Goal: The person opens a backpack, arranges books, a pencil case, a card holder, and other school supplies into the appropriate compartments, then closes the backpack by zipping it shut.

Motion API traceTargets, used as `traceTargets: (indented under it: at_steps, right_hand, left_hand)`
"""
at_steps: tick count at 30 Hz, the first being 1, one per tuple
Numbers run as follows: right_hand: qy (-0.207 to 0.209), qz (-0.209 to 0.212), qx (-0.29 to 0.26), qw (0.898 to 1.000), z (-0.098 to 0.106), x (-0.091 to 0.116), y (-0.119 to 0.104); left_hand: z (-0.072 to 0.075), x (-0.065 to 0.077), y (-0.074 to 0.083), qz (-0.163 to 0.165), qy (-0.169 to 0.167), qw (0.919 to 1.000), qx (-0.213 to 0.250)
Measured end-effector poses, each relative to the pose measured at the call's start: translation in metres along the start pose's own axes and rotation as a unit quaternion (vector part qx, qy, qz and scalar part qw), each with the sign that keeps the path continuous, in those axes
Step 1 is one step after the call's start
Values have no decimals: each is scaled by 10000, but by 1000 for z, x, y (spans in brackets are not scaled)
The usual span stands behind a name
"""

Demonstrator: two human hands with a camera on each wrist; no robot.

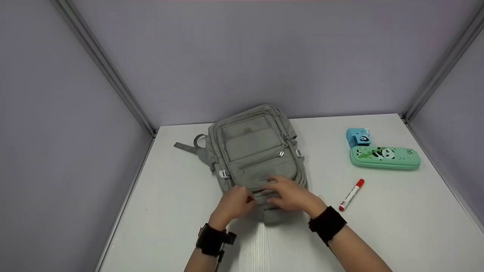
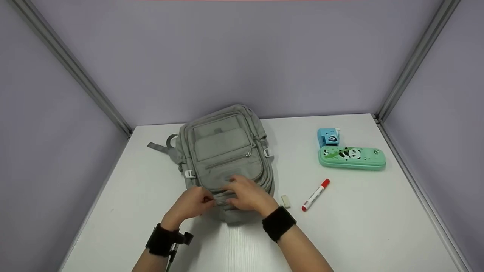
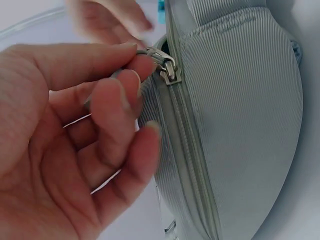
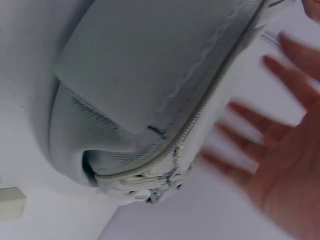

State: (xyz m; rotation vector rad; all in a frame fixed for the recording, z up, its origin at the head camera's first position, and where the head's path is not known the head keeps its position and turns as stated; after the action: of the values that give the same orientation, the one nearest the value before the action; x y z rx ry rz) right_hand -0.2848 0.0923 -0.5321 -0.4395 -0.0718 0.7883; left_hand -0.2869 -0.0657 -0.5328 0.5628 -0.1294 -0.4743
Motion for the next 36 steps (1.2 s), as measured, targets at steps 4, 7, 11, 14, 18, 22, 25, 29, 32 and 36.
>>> traceTargets:
  at_steps: [4,7,11,14,18,22,25,29,32,36]
  right_hand:
    - [58,736,-673,9950,-11,-4,-19]
    - [99,877,-978,9913,-23,-8,-25]
    - [165,801,-1399,9868,-37,-13,-26]
    - [325,781,-1664,9824,-43,-14,-26]
    - [581,822,-1729,9798,-45,-15,-26]
    - [656,749,-1680,9808,-44,-14,-27]
    - [672,587,-1655,9822,-44,-13,-27]
    - [713,334,-1599,9840,-44,-14,-26]
    - [789,175,-1541,9848,-43,-14,-25]
    - [822,58,-1475,9856,-44,-14,-23]
  left_hand:
    - [8,2,0,12,523,9986,-48]
    - [10,3,3,-130,688,9975,50]
    - [9,2,4,-317,639,9970,294]
    - [7,2,3,-362,483,9964,588]
    - [4,3,0,-366,270,9945,938]
    - [3,4,-4,-302,124,9907,1321]
    - [4,6,-6,-283,-39,9850,1702]
    - [5,7,-12,-245,-214,9780,2063]
    - [7,7,-19,-172,-32,9791,2027]
    - [11,7,-26,-229,494,9871,1502]
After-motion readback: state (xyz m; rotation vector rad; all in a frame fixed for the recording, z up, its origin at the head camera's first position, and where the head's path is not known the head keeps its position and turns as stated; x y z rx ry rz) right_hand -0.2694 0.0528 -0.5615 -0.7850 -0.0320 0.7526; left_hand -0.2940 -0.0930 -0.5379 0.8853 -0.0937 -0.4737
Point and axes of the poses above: each hand's wrist, its own x-axis away from the middle knuckle, its own z-axis out of the back of the hand, y = z × x, the point moved 6 cm from there along -x, towards the middle knuckle, and after that the axes turned 11 degrees about z, right-handed, at the moved point
